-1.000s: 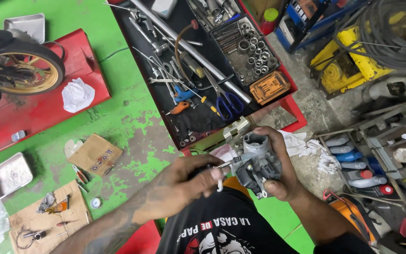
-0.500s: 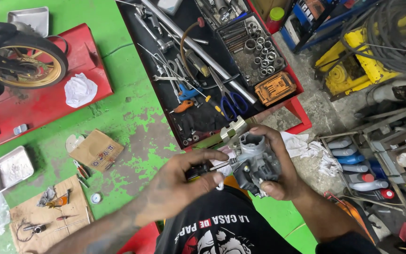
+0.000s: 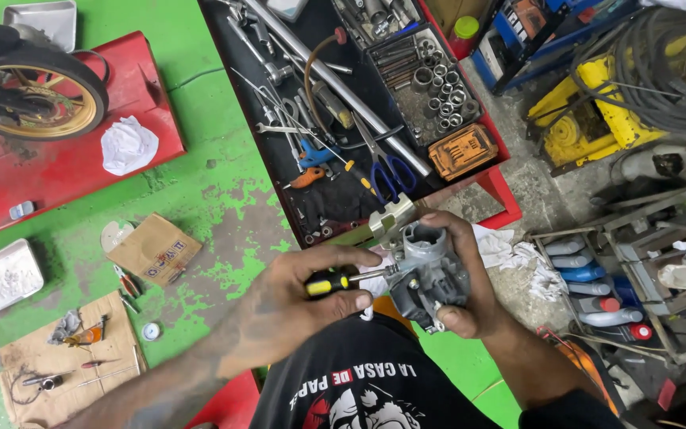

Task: The person cleans a motorcycle carburetor with compressed air, then uses a long metal rod and a screwdriver to adjust internal components. They wipe the carburetor with a cloth and place it into the motorcycle's engine compartment.

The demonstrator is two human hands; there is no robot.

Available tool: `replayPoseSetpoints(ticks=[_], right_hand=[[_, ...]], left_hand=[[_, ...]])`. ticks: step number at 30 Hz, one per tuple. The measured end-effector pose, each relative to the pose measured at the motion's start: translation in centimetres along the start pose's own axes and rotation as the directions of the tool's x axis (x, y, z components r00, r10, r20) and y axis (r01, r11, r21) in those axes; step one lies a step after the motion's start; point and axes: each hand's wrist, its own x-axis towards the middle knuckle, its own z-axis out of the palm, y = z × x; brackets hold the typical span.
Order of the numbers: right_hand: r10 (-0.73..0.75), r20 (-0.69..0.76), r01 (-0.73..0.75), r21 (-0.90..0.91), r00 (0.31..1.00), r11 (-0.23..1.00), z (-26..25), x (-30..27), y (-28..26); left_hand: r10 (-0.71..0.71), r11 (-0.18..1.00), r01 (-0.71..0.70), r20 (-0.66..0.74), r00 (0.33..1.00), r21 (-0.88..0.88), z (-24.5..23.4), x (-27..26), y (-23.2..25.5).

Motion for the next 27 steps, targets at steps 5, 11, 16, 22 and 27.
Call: replayPoseSetpoints(ticks=[5,11,16,22,27], right_hand=[[-0.047,0.021,0.049,-0.115,0.999,0.992,-0.1,-0.1,-0.4],[0.099,-0.014,-0.099,-0.032,0.995,0.995,-0.3,-0.3,-1.5],[0.075,-0.005,-0.075,0.041,0.997,0.996,-0.5,-0.6,-1.5],[-0.04,0.01,0.04,-0.033,0.999,0.999,0.4,-1.0,-2.1],[-0.02,0.006,0.02,0.016,1.0,1.0,0.8,-1.2,-2.7]], left_hand=[[-0.295,0.762,0.445,0.359,0.885,-0.47,-0.4,-0.8,-1.1],[0.629,0.068,-0.383,0.259,0.733,0.921,1.4,-1.2,-1.3],[0.468,0.621,-0.379,0.063,0.881,0.686,1.5,-1.5,-0.3],[-0.274,0.871,0.351,0.251,0.928,-0.345,0.3,-1.3,0.8],[-0.063,0.998,0.06,0.147,0.987,0.026,1.4,-2.2,1.0]])
